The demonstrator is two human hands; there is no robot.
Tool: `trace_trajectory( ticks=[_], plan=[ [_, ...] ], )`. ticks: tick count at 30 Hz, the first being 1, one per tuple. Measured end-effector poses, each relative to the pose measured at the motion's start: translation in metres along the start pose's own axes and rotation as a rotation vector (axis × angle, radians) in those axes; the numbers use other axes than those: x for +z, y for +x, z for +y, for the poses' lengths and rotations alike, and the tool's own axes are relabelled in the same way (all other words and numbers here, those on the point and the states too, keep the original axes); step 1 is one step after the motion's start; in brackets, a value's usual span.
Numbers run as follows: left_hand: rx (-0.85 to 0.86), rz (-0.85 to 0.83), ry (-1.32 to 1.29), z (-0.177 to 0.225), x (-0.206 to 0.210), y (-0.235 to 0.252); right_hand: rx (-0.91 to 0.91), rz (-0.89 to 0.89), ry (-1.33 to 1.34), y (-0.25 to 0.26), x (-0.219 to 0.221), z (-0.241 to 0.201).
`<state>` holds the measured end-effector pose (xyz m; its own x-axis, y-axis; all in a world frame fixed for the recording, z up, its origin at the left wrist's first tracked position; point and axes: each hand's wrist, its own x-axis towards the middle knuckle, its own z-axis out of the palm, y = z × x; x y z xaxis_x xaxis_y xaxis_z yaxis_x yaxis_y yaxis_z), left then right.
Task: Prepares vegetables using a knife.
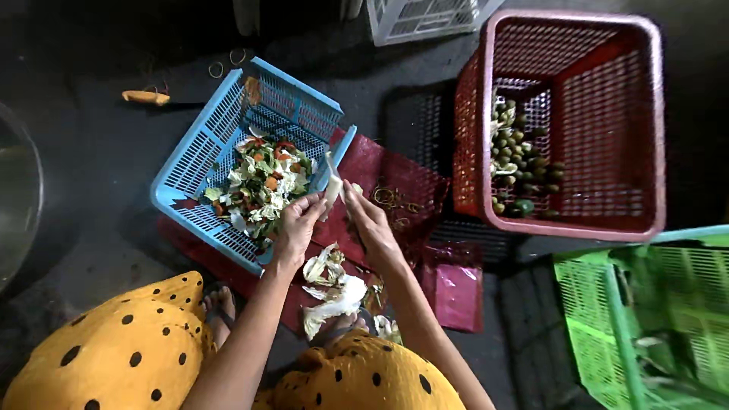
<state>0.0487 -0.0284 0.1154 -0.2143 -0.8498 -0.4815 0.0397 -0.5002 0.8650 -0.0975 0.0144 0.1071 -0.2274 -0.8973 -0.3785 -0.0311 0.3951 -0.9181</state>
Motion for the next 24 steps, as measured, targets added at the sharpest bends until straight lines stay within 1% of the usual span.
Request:
trace_trajectory(
  ticks=[4, 7, 9, 13, 16, 18, 20, 21, 23, 24],
  plan=[
    [0.101, 0.073, 0.205, 0.001, -0.014, 0.004, -0.009, -0.137, -0.104, 0.029, 0.037, -0.019],
    [0.142, 0.106, 0.335, 0.005, -0.027, 0.008, -0.024, -0.164, -0.114, 0.035, 0.053, -0.026],
    [0.148, 0.122, 0.396, 0.009, -0.031, 0.009, 0.0, -0.181, -0.126, 0.039, 0.057, -0.029],
    [0.142, 0.107, 0.356, 0.004, -0.036, 0.017, 0.073, -0.221, -0.085, 0.05, 0.062, -0.031],
    [0.127, 0.092, 0.326, 0.001, -0.038, 0.021, 0.095, -0.226, -0.097, 0.054, 0.063, -0.031],
    [0.149, 0.096, 0.345, 0.0, -0.043, 0.022, 0.086, -0.228, -0.112, 0.056, 0.065, -0.029],
    [0.236, 0.121, 0.435, -0.001, -0.045, 0.023, 0.096, -0.233, -0.138, 0.058, 0.067, -0.032],
    [0.312, 0.155, 0.505, -0.004, -0.045, 0.024, 0.117, -0.242, -0.151, 0.058, 0.068, -0.034],
    [0.486, 0.26, 0.628, -0.02, -0.047, 0.031, 0.163, -0.263, -0.136, 0.055, 0.074, -0.037],
    [0.532, 0.305, 0.641, -0.028, -0.05, 0.036, 0.176, -0.274, -0.106, 0.053, 0.078, -0.038]
  ],
)
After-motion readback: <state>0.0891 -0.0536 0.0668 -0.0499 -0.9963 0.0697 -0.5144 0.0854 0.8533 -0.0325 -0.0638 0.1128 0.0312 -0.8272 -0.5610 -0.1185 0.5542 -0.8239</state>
